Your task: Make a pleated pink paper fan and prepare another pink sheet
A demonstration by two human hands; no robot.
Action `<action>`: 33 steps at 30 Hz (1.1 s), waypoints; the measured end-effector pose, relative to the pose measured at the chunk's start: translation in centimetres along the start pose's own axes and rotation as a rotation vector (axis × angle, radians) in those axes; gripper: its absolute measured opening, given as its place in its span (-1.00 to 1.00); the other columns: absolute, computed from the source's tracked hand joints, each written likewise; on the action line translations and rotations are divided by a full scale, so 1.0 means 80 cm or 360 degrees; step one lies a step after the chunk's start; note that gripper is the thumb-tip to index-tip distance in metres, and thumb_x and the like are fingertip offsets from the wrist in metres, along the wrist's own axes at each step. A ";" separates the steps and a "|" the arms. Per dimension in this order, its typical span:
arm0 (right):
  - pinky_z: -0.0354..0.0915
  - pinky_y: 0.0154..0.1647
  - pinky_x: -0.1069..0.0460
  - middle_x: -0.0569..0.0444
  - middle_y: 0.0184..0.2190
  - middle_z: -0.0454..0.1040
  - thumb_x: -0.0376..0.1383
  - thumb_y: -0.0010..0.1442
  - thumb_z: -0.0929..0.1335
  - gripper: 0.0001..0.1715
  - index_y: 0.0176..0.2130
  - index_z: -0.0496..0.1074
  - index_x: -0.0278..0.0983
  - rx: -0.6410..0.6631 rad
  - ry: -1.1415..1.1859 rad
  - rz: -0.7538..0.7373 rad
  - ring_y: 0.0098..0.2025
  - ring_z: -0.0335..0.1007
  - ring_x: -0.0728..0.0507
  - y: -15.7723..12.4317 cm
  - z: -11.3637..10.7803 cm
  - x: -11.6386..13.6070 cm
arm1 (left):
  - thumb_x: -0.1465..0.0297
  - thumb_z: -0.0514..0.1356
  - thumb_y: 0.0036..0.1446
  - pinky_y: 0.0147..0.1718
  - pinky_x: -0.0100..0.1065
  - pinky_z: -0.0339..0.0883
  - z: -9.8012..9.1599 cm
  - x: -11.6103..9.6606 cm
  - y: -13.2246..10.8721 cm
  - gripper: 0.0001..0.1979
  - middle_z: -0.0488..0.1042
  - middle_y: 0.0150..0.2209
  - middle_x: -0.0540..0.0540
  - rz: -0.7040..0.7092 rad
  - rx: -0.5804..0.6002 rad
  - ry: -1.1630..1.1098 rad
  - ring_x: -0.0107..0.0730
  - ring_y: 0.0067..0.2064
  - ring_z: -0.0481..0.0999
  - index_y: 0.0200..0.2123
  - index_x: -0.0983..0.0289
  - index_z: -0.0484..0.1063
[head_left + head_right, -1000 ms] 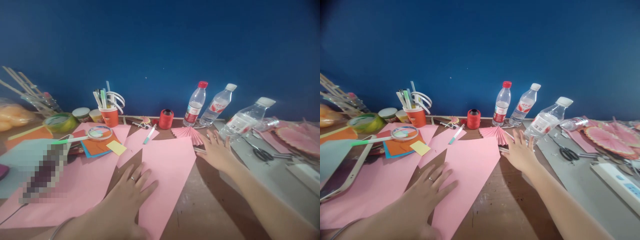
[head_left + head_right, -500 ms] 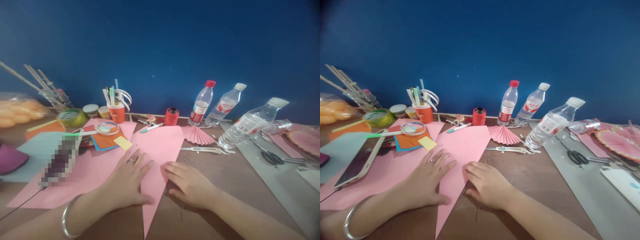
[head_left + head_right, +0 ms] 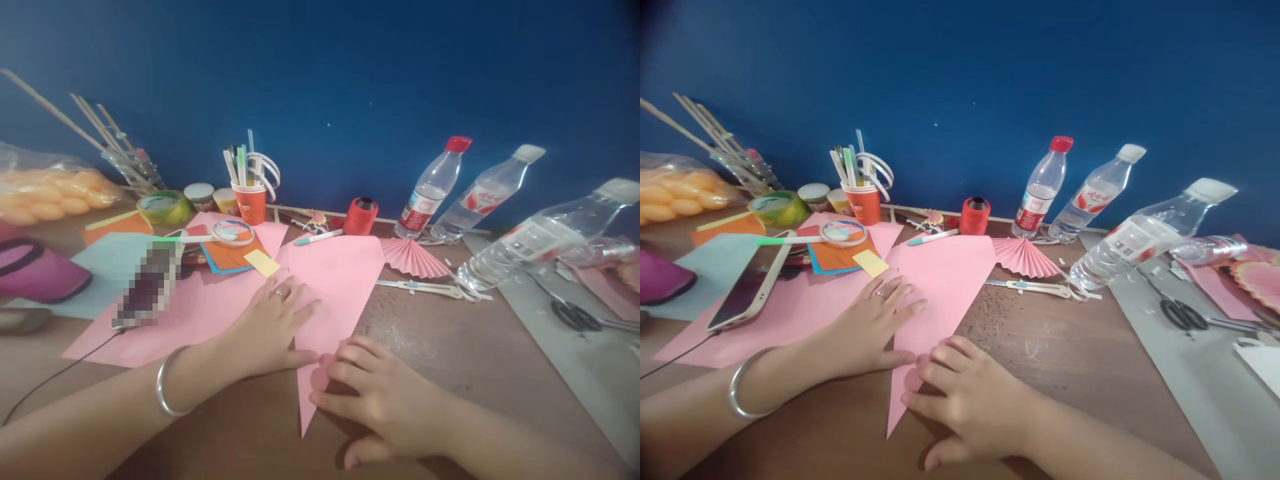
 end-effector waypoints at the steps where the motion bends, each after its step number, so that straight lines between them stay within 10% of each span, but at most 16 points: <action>1: -0.06 0.17 -0.19 -0.02 0.00 0.35 0.06 0.14 0.27 -0.32 0.15 0.24 -0.18 -0.0006 0.0015 -0.0031 0.04 0.12 -0.21 0.001 0.002 0.002 | -0.08 0.10 0.00 0.15 0.16 -0.26 0.001 0.000 0.000 -0.25 0.19 0.14 0.28 0.0001 0.0008 -0.0004 0.20 0.20 0.03 0.17 0.22 0.19; 21: -0.09 0.18 -0.16 -0.02 0.03 0.32 0.14 0.15 0.21 -0.28 0.16 0.23 -0.17 -0.0101 -0.0015 -0.0092 0.06 0.12 -0.19 0.002 0.011 0.003 | -0.17 0.01 -0.01 0.16 0.16 -0.32 0.005 -0.001 0.001 -0.18 0.22 0.11 0.31 0.0063 -0.0031 0.0043 0.21 0.19 0.03 0.16 0.28 0.21; 33: 0.05 0.00 -0.21 -0.08 -0.03 0.33 -0.04 0.25 0.20 -0.56 0.02 0.40 -0.15 -0.0367 -0.0673 0.0982 0.01 0.14 -0.30 -0.039 -0.021 -0.114 | -0.21 -0.03 -0.03 0.16 0.16 -0.32 0.006 0.003 0.000 -0.17 0.21 0.15 0.28 0.0018 0.0022 -0.0001 0.21 0.23 0.01 0.18 0.20 0.19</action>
Point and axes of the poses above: each hand's wrist, its own y-axis towards the middle knuckle, its own z-axis out of the palm, x = y × z, the point moved 1 cm from there along y, towards the middle knuckle
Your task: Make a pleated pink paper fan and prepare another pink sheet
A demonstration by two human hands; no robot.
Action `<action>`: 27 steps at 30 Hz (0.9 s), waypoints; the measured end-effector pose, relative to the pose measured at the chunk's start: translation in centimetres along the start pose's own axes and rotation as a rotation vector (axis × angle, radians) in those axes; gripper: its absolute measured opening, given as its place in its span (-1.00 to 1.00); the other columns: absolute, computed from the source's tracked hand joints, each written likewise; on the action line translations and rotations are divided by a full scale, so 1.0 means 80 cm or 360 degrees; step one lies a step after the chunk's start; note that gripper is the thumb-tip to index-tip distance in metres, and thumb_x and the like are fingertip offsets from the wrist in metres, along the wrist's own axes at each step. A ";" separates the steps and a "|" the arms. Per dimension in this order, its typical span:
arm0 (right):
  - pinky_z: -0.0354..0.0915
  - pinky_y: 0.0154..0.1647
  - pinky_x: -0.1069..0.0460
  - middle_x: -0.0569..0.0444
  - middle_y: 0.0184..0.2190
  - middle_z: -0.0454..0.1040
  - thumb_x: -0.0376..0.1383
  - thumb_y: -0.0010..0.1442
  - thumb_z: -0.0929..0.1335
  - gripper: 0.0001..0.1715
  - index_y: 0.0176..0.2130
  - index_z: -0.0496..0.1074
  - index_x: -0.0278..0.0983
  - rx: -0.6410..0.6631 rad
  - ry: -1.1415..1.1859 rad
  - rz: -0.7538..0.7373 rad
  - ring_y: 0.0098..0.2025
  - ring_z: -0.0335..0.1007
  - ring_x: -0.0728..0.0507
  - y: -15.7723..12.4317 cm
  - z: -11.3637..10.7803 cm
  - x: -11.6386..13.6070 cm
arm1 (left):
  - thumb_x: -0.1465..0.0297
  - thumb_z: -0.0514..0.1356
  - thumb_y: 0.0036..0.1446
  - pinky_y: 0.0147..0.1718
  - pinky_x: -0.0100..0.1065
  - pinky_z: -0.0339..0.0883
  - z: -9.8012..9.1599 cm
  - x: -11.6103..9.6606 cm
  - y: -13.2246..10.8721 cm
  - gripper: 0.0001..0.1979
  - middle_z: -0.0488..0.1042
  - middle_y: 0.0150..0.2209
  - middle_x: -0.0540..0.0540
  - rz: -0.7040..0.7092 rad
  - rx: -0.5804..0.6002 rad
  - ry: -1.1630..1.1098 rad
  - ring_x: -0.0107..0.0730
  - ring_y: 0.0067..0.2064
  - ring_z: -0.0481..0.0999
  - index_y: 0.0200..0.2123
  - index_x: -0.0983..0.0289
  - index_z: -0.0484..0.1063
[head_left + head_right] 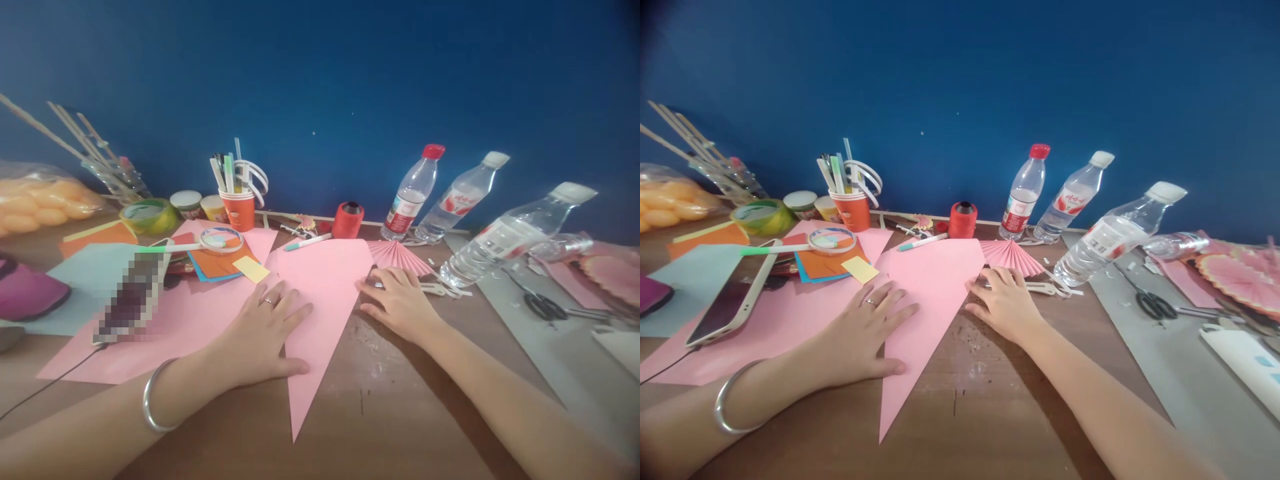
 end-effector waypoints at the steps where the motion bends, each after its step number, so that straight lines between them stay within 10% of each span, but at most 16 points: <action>1: 0.07 -0.01 -0.20 -0.10 -0.04 0.34 -0.06 0.25 0.21 -0.54 0.04 0.38 -0.20 -0.0044 -0.0033 0.0059 0.00 0.16 -0.30 0.000 0.002 -0.003 | -0.20 -0.03 -0.03 0.16 0.16 -0.32 -0.001 0.000 0.000 -0.17 0.20 0.15 0.28 0.0000 0.0008 0.0004 0.22 0.22 0.01 0.18 0.20 0.19; 17: 0.22 -0.22 -0.04 -0.05 -0.29 0.49 -0.30 0.21 0.23 -0.78 -0.29 0.45 -0.30 0.0005 -0.0012 0.0525 -0.20 0.38 -0.22 -0.008 0.004 -0.070 | 0.10 0.37 -0.30 0.10 0.09 -0.08 -0.071 -0.047 -0.036 -0.54 0.37 -0.22 0.03 -0.0066 0.0271 -0.0203 0.06 0.02 0.26 -0.27 0.13 0.41; 22: 0.22 -0.16 -0.01 0.00 -0.27 0.46 -0.28 0.23 0.22 -0.78 -0.27 0.43 -0.27 -0.0087 0.0256 0.0184 -0.20 0.35 -0.16 -0.008 -0.011 -0.037 | 0.31 0.21 -0.01 -0.14 -0.12 0.25 -0.068 -0.039 -0.029 -0.79 0.40 -0.21 0.05 -0.0296 0.0230 -0.0261 -0.12 -0.12 0.38 -0.24 0.17 0.37; 27: 0.21 -0.01 -0.06 -0.04 -0.10 0.43 -0.16 0.18 0.30 -0.68 -0.11 0.42 -0.27 0.0017 0.0539 0.0049 -0.05 0.30 -0.20 -0.009 -0.012 0.004 | 0.29 0.12 0.07 -0.10 -0.10 0.26 -0.044 -0.024 -0.017 -0.63 0.38 0.01 0.14 -0.0461 0.0102 -0.0233 -0.08 -0.03 0.39 -0.02 0.21 0.33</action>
Point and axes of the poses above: each hand's wrist, its own y-axis towards the middle knuckle, its own z-axis out of the palm, x = y × z, the point moved 1 cm from there along y, towards the middle knuckle
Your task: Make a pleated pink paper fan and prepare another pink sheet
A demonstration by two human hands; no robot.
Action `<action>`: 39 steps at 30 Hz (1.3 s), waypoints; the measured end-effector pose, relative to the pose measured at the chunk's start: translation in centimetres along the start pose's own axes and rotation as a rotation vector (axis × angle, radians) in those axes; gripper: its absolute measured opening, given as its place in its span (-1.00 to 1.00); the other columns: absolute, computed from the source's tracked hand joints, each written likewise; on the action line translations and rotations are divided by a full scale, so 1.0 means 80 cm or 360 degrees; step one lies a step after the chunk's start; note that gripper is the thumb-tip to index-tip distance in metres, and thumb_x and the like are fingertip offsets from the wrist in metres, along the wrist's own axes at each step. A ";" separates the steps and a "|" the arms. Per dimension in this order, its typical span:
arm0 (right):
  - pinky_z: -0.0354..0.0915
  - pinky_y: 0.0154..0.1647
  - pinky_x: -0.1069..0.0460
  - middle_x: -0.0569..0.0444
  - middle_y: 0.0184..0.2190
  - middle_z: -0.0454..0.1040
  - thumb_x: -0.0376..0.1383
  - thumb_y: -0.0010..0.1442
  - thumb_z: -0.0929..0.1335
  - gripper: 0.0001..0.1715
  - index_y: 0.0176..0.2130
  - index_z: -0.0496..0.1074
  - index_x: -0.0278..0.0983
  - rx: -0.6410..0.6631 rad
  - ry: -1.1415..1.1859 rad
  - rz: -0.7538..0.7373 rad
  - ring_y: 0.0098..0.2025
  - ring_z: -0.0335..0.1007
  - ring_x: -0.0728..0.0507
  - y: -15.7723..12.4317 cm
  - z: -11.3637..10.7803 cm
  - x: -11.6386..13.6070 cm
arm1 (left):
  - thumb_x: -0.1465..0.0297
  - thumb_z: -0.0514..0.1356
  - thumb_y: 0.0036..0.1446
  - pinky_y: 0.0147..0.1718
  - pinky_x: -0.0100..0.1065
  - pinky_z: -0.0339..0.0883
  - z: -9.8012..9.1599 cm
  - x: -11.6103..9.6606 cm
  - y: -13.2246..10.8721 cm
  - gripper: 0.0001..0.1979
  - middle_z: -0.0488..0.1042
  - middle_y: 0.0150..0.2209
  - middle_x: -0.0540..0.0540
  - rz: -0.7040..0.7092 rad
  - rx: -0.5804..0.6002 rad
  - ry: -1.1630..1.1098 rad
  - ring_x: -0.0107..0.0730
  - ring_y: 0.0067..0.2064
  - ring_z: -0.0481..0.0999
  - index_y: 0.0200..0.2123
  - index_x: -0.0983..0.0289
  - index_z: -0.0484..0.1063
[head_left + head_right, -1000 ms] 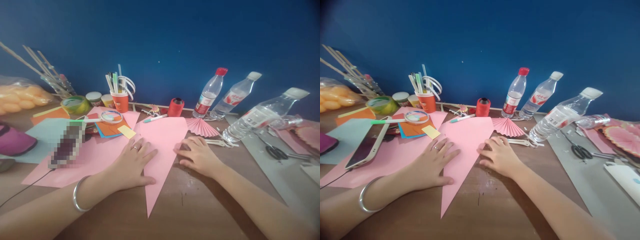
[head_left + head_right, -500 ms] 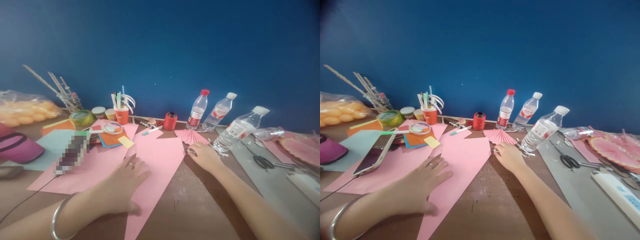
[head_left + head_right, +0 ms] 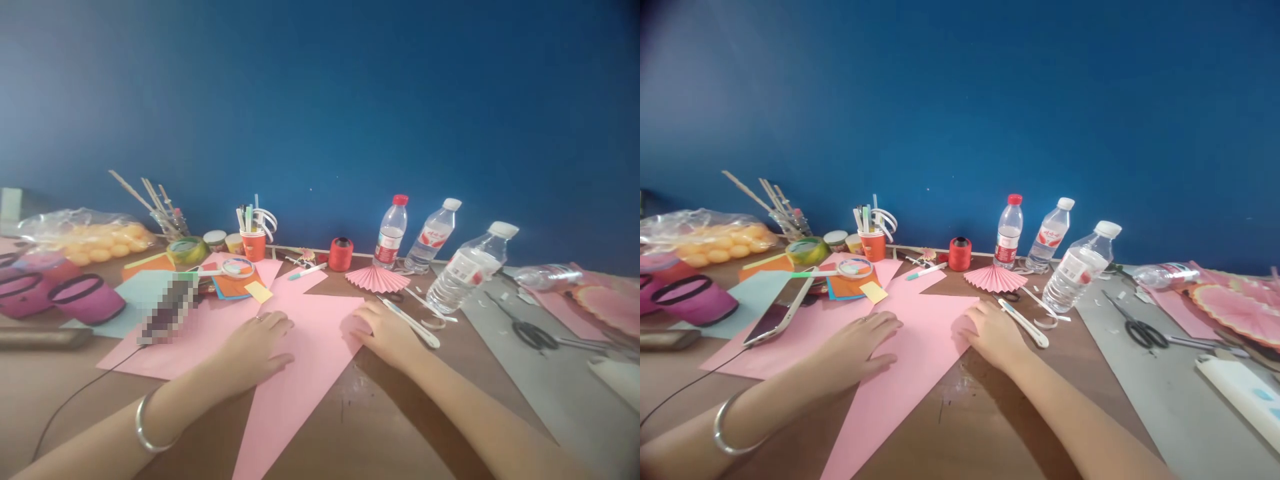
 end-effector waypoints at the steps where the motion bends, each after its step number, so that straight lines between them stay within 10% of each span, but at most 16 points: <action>1: 0.19 0.03 -0.08 -0.07 -0.03 0.41 -0.11 0.15 0.32 -0.59 -0.06 0.41 -0.29 0.0035 0.0026 0.0007 0.01 0.28 -0.22 0.000 0.003 0.003 | 0.28 0.12 0.07 -0.05 -0.09 0.24 0.004 0.003 0.004 -0.55 0.35 0.07 0.17 -0.0029 -0.0013 -0.0014 -0.06 0.02 0.37 0.05 0.23 0.28; 11: -0.06 0.26 -0.11 -0.16 0.27 0.02 0.15 0.04 0.30 0.03 0.26 0.05 -0.41 0.0350 0.0216 0.0046 0.29 -0.06 -0.25 -0.003 0.017 0.005 | 0.14 0.18 -0.01 0.19 -0.11 -0.01 0.019 0.013 0.026 -0.20 0.04 0.29 0.14 0.0170 0.0144 -0.0129 -0.07 0.27 0.05 0.27 0.21 -0.01; 39: 0.14 0.09 -0.14 -0.05 0.05 0.40 -0.03 -0.01 0.43 -0.32 0.05 0.37 -0.26 0.0196 0.0140 0.0002 0.07 0.28 -0.28 -0.006 0.003 0.021 | 0.22 0.25 -0.09 0.08 -0.02 0.07 0.021 -0.002 0.012 -0.30 0.36 0.10 0.10 0.0087 -0.0071 -0.0124 0.02 0.10 0.29 0.17 0.11 0.19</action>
Point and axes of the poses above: each hand's wrist, its own y-axis towards the middle knuckle, its own z-axis out of the palm, x = y × z, the point moved 1 cm from there along y, towards the middle knuckle
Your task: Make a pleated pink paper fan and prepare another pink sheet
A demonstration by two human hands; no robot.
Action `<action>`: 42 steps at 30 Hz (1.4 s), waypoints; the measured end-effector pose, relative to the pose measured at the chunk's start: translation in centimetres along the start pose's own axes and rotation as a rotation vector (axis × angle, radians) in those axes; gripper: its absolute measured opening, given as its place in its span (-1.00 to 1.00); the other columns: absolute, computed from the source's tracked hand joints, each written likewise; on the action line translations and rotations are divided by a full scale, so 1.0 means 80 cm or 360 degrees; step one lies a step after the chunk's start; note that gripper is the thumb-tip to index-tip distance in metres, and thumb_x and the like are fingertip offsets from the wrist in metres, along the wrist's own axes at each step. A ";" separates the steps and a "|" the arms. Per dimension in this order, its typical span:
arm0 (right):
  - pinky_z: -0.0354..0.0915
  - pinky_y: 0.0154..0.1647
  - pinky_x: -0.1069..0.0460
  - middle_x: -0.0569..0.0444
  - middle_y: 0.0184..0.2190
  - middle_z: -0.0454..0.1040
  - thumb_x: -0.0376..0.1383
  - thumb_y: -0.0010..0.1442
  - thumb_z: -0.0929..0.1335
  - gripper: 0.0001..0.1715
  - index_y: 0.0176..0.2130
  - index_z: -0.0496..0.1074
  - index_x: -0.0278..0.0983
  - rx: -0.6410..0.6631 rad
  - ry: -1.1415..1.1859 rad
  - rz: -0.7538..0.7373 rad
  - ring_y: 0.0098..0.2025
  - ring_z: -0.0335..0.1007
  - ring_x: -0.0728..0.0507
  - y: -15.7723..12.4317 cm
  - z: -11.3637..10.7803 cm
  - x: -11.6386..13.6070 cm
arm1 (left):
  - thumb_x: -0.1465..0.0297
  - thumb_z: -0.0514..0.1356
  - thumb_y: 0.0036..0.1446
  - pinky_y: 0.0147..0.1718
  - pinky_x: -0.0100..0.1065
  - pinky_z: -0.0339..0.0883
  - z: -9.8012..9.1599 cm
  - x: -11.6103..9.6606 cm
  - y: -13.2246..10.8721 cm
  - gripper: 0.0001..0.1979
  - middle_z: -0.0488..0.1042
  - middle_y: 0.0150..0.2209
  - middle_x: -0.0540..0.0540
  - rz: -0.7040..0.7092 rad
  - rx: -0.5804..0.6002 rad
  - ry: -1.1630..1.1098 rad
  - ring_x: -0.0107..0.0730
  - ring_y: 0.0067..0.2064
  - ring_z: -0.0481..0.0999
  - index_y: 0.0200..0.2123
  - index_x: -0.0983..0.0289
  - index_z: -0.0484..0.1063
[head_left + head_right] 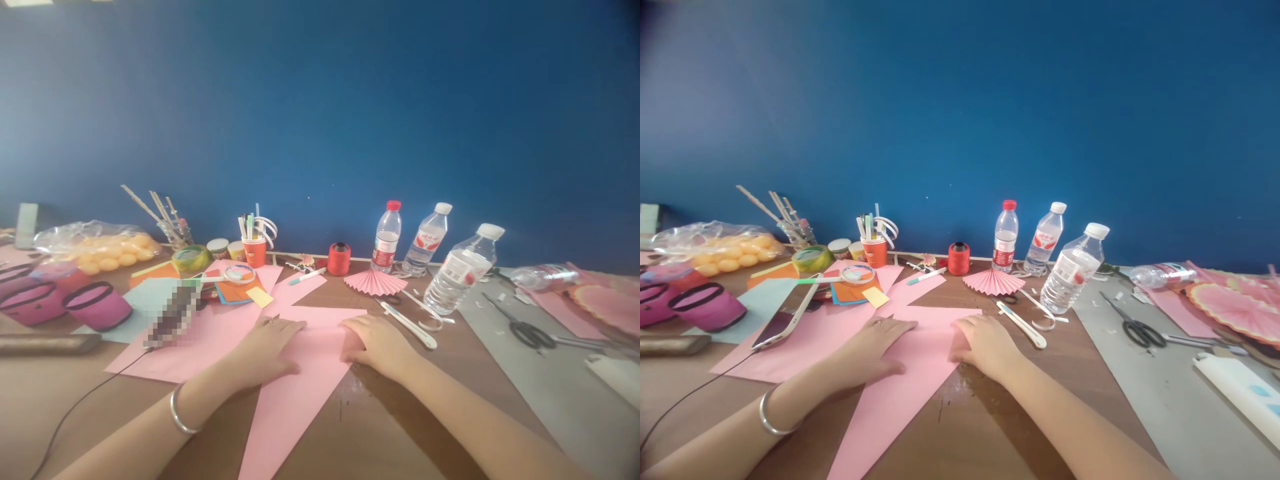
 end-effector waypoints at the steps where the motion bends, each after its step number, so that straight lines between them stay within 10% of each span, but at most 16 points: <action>1: 0.15 0.08 -0.13 -0.03 0.03 0.42 -0.06 0.00 0.43 -0.37 0.02 0.39 -0.25 -0.0018 -0.0003 -0.0013 0.05 0.29 -0.27 0.000 -0.001 0.001 | 0.23 0.25 -0.09 0.07 -0.02 0.09 0.001 0.000 -0.001 -0.31 0.39 0.07 0.09 -0.0013 -0.0030 0.0003 0.02 0.08 0.31 0.16 0.11 0.21; 10: 0.28 -0.10 -0.08 0.03 -0.14 0.52 -0.25 0.14 0.34 -0.65 -0.04 0.41 -0.19 -0.0091 -0.0054 -0.0123 -0.14 0.42 -0.20 -0.001 -0.015 -0.003 | 0.48 0.09 0.07 -0.19 -0.23 0.27 0.003 0.004 0.001 -0.73 0.54 -0.19 0.05 0.0042 -0.0409 -0.0044 -0.23 -0.18 0.47 -0.15 0.17 0.43; 20: 0.18 0.05 -0.16 0.05 -0.09 0.48 -0.33 0.21 0.28 -0.68 -0.04 0.42 -0.09 -0.1111 -0.0249 -0.0521 0.02 0.30 -0.21 -0.031 -0.056 -0.011 | 0.58 0.08 0.12 -0.11 -0.17 0.18 -0.059 -0.007 -0.026 -0.57 0.54 -0.17 -0.01 0.0631 -0.1337 0.0604 -0.22 -0.09 0.45 0.01 0.06 0.32; 27: -0.01 0.17 -0.23 -0.08 0.10 0.30 0.16 -0.03 0.36 -0.18 0.11 0.32 -0.19 -0.0122 -0.0157 -0.0428 0.17 0.09 -0.34 -0.014 -0.063 -0.029 | 0.55 -0.09 0.24 -0.06 -0.15 0.20 -0.002 -0.006 0.001 -0.63 0.48 -0.08 0.12 0.0640 -0.0531 0.0513 -0.20 -0.04 0.40 0.01 0.18 0.34; 31: -0.03 0.19 -0.22 -0.06 0.22 0.15 0.09 0.09 0.31 -0.24 0.20 0.18 -0.12 0.0067 -0.0098 -0.0268 0.22 0.03 -0.29 -0.008 -0.042 -0.027 | 0.24 0.10 0.15 0.00 -0.10 0.19 0.010 -0.011 0.006 -0.61 0.38 0.02 0.15 0.0638 -0.0166 0.0242 -0.09 0.03 0.33 0.05 0.19 0.29; 37: 0.02 0.16 -0.19 -0.03 0.23 0.12 0.04 0.11 0.31 -0.28 0.20 0.16 -0.07 0.0120 -0.0077 -0.0168 0.19 0.08 -0.28 -0.008 -0.034 -0.024 | 0.37 -0.12 0.26 0.05 -0.07 0.17 0.016 0.019 0.007 -0.63 0.32 0.06 0.23 0.0047 -0.0489 0.0090 -0.10 0.10 0.27 0.08 0.30 0.23; 42: 0.04 0.12 -0.17 0.01 0.14 0.26 -0.02 0.18 0.27 -0.39 0.19 0.18 -0.02 0.0247 -0.0037 -0.0284 0.13 0.16 -0.25 -0.003 -0.037 -0.023 | 0.32 -0.18 0.30 0.09 -0.14 0.17 0.019 0.027 0.011 -0.57 0.30 0.13 0.19 -0.0079 -0.0260 -0.0083 -0.19 0.12 0.28 0.17 0.29 0.13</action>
Point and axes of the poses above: each hand's wrist, its own y-axis towards the middle knuckle, its own z-axis out of the palm, x = y × z, the point moved 1 cm from there along y, towards the middle knuckle
